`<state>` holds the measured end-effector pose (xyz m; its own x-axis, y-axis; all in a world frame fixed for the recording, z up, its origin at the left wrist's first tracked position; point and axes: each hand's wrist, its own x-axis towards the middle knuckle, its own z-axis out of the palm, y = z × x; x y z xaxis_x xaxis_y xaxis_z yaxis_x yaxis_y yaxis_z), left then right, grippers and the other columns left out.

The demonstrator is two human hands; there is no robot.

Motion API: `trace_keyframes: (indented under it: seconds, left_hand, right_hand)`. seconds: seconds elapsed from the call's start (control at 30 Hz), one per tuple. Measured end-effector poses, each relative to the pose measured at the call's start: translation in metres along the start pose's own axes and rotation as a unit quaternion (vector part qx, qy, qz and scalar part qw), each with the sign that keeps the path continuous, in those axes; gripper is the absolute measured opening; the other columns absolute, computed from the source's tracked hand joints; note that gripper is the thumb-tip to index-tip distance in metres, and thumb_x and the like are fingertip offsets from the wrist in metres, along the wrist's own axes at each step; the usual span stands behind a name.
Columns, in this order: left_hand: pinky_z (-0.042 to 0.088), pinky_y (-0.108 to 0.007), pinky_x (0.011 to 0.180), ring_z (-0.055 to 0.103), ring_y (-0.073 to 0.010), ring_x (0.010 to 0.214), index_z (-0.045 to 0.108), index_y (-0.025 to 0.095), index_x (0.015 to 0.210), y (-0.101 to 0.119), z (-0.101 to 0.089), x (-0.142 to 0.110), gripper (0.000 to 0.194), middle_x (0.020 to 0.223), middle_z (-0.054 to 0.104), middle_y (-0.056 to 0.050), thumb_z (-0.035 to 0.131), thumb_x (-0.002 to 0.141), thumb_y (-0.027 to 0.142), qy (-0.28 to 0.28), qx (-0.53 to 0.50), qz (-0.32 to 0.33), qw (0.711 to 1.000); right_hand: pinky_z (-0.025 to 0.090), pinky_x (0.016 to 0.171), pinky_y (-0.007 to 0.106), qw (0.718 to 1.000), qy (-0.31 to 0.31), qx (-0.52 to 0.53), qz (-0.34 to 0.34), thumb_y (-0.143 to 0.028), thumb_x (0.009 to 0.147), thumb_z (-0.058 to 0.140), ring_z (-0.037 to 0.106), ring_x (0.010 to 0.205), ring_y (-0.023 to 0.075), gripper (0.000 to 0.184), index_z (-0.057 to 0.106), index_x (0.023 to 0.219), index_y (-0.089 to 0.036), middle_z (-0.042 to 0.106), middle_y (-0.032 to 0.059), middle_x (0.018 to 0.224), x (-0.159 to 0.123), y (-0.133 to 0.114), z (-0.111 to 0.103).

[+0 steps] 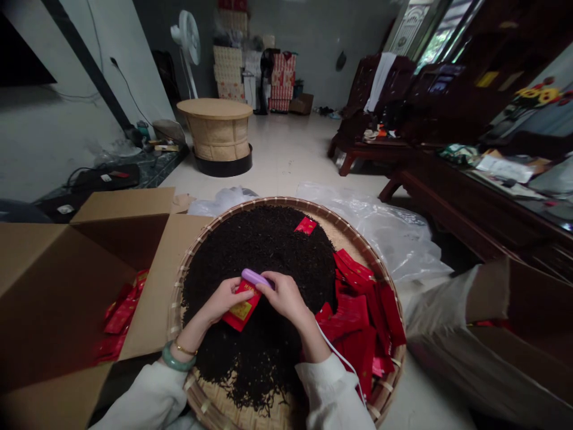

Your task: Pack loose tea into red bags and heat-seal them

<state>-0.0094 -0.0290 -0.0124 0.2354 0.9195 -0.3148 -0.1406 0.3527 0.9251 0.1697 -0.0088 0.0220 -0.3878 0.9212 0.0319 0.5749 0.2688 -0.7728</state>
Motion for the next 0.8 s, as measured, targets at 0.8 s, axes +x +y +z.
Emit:
trace_keyframes:
  seconds: [0.8]
  left_hand:
    - [0.045,-0.025,0.064,0.060,-0.0152,0.068,0.069,0.013,0.087,-0.005,0.002,0.003,0.031,0.077,0.068,-0.004,0.068,0.071,0.039,0.078,0.025,0.112,0.990]
  right_hand:
    - [0.051,0.071,0.032,1.000,-0.021,0.019,-0.008,-0.045,0.084,0.052,0.068,0.083,0.0269,0.037,0.071,0.101,-0.018,0.074,0.0093,0.098,-0.003,0.010,0.014]
